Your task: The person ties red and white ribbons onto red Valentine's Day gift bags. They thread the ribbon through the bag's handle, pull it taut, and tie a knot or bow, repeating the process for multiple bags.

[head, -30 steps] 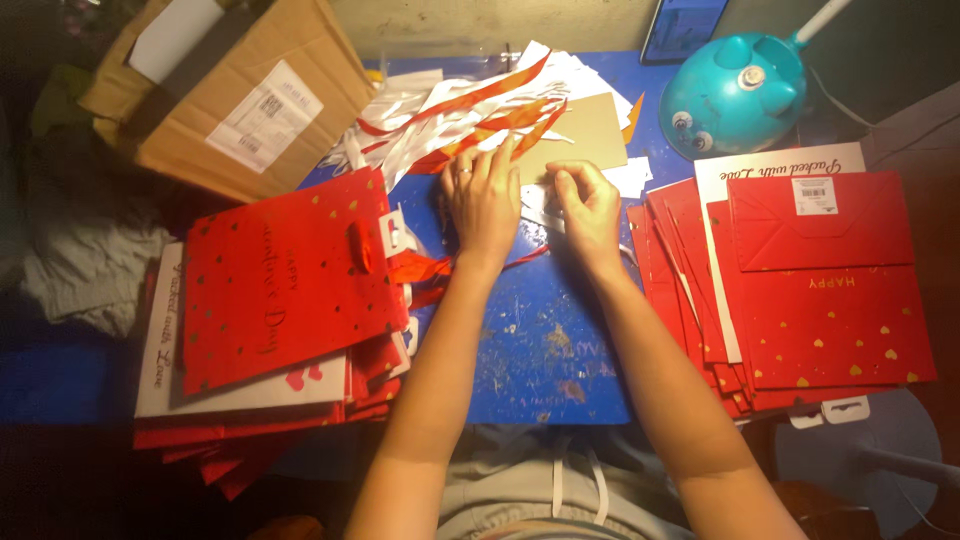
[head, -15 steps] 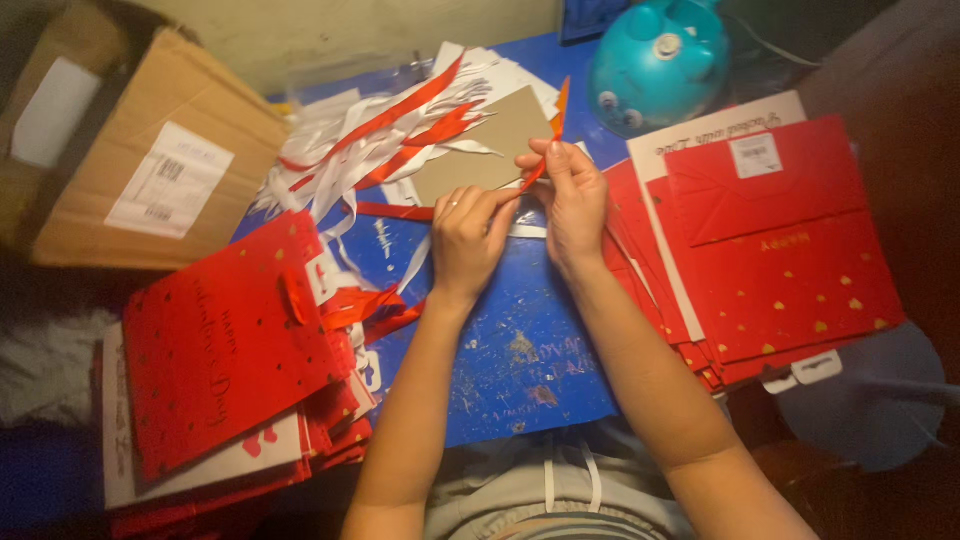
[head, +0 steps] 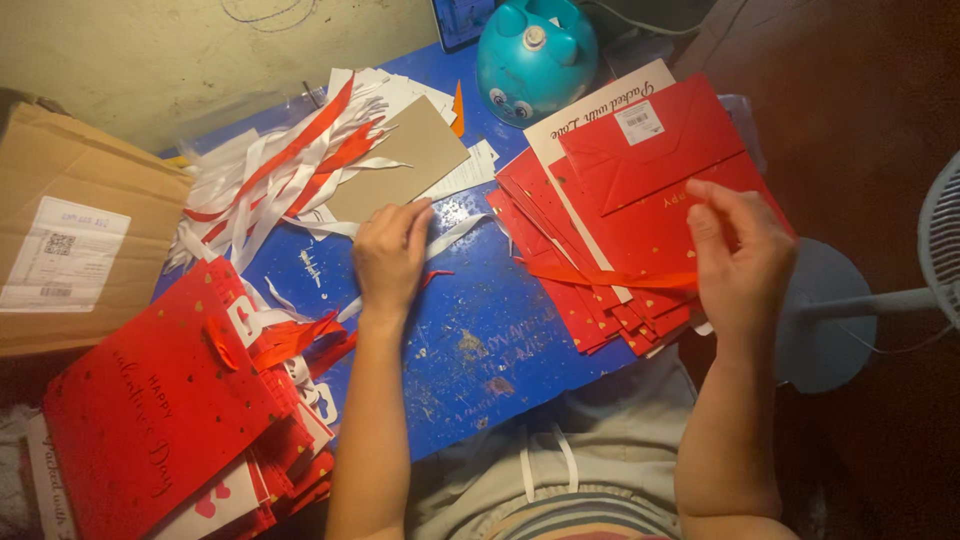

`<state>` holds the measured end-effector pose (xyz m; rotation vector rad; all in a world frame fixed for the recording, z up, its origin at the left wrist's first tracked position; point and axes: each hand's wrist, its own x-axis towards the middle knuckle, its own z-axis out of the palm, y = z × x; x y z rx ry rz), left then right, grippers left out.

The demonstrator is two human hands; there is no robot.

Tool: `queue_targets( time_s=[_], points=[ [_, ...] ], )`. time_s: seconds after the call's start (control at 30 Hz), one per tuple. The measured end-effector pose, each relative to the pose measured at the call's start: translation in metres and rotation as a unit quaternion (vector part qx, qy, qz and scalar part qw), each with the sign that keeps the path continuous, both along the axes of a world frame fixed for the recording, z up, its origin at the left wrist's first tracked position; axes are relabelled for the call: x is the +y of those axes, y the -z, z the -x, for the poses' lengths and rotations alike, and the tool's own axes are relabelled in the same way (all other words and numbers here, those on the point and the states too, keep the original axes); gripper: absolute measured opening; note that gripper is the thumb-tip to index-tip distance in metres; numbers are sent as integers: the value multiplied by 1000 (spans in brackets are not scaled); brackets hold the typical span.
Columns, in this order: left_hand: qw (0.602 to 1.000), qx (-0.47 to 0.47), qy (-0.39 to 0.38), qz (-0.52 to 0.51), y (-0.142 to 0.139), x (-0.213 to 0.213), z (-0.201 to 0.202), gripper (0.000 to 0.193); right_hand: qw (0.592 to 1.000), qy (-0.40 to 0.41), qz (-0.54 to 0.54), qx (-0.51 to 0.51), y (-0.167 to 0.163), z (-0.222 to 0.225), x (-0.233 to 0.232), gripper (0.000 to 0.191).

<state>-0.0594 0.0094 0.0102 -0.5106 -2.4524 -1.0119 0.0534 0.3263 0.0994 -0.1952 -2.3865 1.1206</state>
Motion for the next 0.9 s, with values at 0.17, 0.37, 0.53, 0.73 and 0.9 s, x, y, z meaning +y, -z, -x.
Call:
queue_targets(
  time_s=[0.17, 0.37, 0.53, 0.73, 0.9],
  points=[
    [999, -11, -13, -45, -6, 0, -6, 11, 949, 53, -269, -154, 31, 1, -22, 69],
    [999, -8, -6, -52, -8, -4, -10, 10, 929, 72, -277, -235, 41, 9, -31, 78],
    [983, -111, 31, -145, -10, 15, -21, 12, 914, 42, -294, -276, 32, 14, -27, 69],
    [977, -43, 195, -76, -10, 50, -37, 13, 939, 67, -287, -177, 21, 43, 34, 42],
    [963, 0, 267, -30, -16, 86, -50, 31, 919, 85, -382, -57, 31, 70, 77, 16]
  ],
)
